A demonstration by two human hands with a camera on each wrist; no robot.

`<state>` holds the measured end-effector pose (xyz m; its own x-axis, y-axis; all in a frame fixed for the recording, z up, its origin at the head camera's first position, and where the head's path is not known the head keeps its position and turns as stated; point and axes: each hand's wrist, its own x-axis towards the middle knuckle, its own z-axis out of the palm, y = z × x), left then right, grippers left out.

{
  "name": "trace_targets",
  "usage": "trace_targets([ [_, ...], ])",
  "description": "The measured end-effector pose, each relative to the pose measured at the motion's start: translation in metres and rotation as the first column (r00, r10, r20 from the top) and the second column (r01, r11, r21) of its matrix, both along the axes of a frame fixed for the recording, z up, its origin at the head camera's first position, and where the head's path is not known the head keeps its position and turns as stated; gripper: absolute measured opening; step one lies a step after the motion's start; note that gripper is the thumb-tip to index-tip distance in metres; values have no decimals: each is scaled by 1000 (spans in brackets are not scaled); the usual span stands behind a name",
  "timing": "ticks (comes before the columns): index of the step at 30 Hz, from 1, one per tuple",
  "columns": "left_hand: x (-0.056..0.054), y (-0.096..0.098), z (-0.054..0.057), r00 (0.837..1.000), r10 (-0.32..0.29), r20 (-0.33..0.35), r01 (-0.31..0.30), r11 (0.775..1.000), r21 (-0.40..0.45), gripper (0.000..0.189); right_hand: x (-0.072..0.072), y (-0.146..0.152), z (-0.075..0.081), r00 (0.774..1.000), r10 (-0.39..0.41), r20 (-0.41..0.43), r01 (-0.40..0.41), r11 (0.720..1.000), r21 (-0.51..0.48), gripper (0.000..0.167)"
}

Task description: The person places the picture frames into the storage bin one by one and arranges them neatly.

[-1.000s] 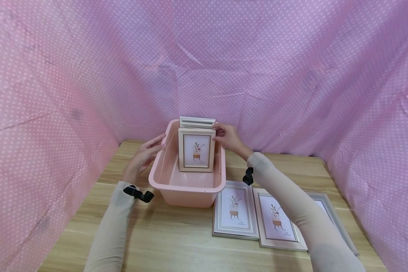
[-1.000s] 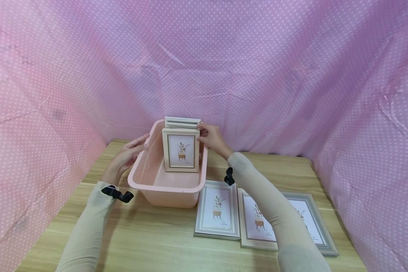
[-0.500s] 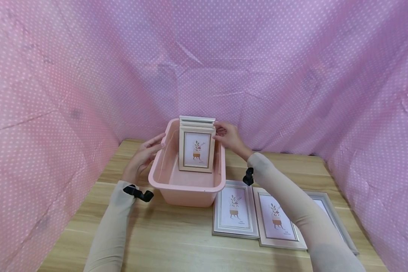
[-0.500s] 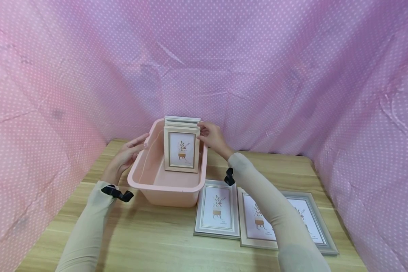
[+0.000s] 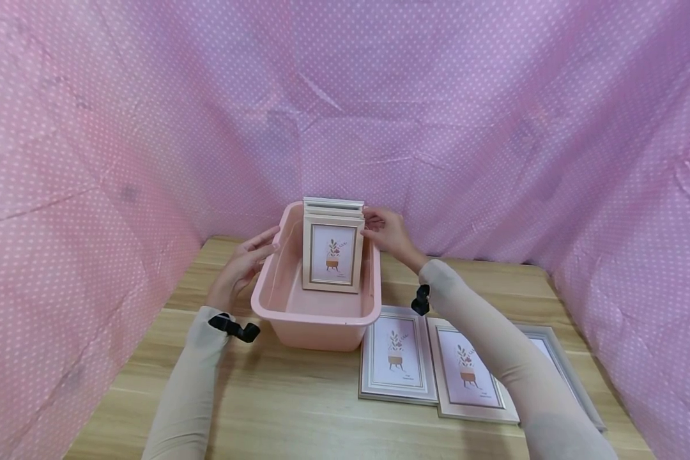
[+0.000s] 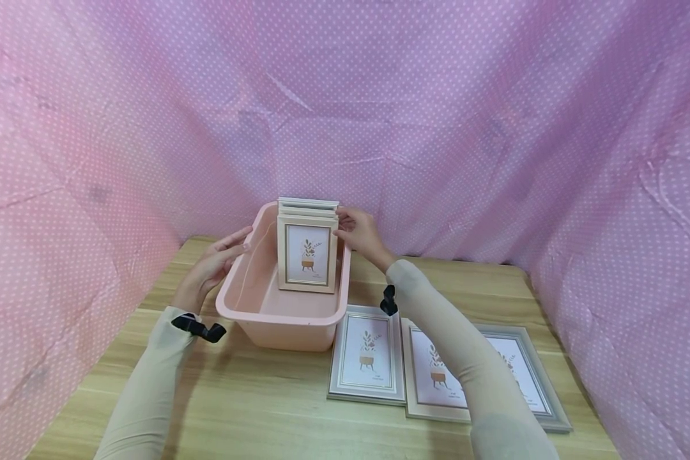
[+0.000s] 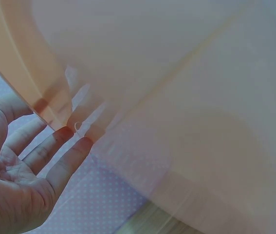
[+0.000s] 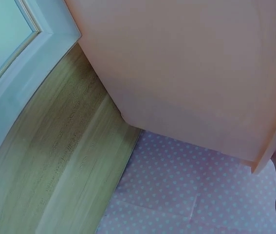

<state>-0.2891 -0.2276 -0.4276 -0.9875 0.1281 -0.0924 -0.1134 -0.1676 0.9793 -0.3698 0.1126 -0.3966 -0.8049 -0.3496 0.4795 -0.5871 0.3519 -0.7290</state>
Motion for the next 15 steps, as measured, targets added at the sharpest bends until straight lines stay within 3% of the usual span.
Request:
trace_targets([
  [9, 1, 0, -1, 1000, -8, -15, 8, 1000, -12, 61, 8, 19, 1, 999, -22, 45, 26, 996, -81, 40],
  [15, 2, -2, 0, 999, -21, -27, 20, 1000, -21, 61, 11, 39, -3, 998, -33, 47, 35, 998, -46, 41],
])
